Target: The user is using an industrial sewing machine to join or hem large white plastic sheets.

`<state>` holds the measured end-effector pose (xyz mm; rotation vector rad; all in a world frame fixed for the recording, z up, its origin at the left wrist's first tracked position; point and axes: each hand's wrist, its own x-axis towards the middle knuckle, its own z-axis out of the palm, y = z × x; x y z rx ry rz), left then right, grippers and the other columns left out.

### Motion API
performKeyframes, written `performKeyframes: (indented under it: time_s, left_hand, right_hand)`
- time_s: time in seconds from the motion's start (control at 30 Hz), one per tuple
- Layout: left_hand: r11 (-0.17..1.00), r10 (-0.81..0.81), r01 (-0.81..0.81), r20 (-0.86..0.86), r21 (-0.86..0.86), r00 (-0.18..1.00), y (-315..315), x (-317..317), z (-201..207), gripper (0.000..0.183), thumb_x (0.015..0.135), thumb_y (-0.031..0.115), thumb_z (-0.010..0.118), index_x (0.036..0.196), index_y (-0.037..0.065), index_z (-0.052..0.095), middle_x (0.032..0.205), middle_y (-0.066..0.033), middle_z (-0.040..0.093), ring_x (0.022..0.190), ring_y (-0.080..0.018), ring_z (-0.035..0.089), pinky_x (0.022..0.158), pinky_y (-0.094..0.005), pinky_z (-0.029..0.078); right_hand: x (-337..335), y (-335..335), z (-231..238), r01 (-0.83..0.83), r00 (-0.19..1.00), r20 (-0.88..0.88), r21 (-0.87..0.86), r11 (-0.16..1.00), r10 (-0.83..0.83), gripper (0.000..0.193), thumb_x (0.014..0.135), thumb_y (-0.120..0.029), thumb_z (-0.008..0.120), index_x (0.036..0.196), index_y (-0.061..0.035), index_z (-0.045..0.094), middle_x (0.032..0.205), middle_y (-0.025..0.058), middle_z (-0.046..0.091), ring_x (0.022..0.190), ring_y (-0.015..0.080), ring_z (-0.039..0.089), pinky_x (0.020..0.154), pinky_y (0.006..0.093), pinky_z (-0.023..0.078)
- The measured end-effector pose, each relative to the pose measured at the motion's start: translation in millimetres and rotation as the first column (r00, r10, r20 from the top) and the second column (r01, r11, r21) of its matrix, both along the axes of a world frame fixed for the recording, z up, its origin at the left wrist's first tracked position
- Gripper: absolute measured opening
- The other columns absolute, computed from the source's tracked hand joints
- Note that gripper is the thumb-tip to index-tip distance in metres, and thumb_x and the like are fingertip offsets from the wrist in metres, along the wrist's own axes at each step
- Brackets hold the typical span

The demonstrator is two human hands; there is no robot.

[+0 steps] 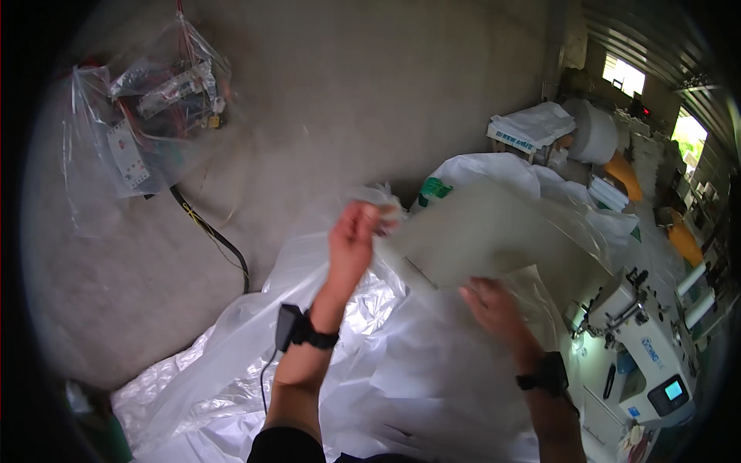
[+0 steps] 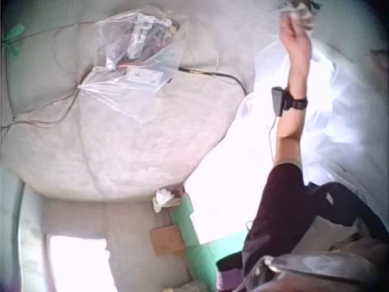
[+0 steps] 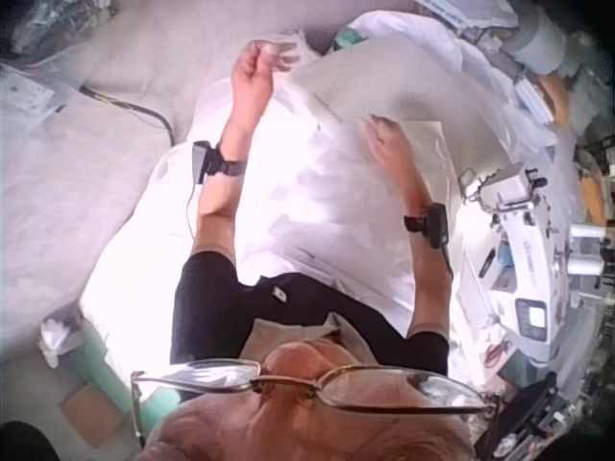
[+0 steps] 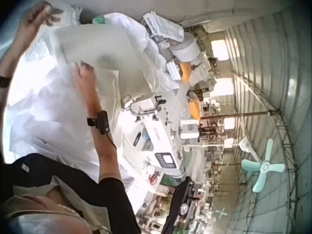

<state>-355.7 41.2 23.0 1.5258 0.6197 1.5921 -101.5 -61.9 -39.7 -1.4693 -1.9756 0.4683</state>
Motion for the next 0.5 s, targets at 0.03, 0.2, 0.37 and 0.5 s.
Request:
performKeyframes:
  time_s: [0.03,0.2,0.37,0.5]
  left_hand:
    - [0.995,-0.092,0.093,-0.016,0.048,0.996,-31,9,-1,0.015,0.097,0.013,0.044,0.087,0.003,0.050,0.088,-0.0082,0.063,0.086,-0.0168,0.063,0.070,-0.0265,0.049]
    - [0.905,-0.337,0.426,-0.594,0.011,0.730,-173,37,-36,0.006,0.090,0.010,0.055,0.092,0.006,0.059,0.077,-0.0120,0.063,0.065,-0.0254,0.062,0.060,-0.0308,0.049]
    - [0.641,-0.767,0.304,-0.598,-0.705,0.232,-238,-53,-181,0.034,0.084,0.038,0.056,0.090,0.005,0.061,0.094,-0.0123,0.067,0.080,-0.0255,0.068,0.069,-0.0448,0.052]
    - [0.732,-0.518,0.426,-0.840,-0.532,-0.159,-260,-85,-168,0.020,0.090,0.016,0.046,0.095,0.005,0.062,0.087,-0.0115,0.067,0.081,-0.0250,0.067,0.067,-0.0370,0.052]
  right_hand:
    - [-22,-7,3,-0.228,0.913,-0.393,-0.256,0.939,0.115,0.066,0.091,-0.058,0.033,0.129,-0.0054,0.048,0.139,0.0158,0.040,0.130,0.0258,0.036,0.102,0.0440,0.033]
    - [-54,-14,24,-0.574,-0.179,-0.984,0.100,0.813,-0.006,0.095,0.077,-0.079,0.033,0.148,-0.0206,0.008,0.150,0.0158,0.019,0.129,0.0407,0.033,0.106,0.0504,0.027]
    - [-3,-37,70,-0.141,-0.261,-0.963,0.106,0.984,0.067,0.077,0.087,-0.053,0.053,0.146,-0.0236,0.012,0.143,0.0122,0.034,0.115,0.0340,0.050,0.092,0.0447,0.044]
    - [54,-104,78,0.292,0.172,-0.984,0.001,0.956,-0.052,0.071,0.090,-0.024,0.052,0.146,-0.0187,0.009,0.122,0.0141,0.054,0.077,0.0215,0.064,0.058,0.0327,0.052]
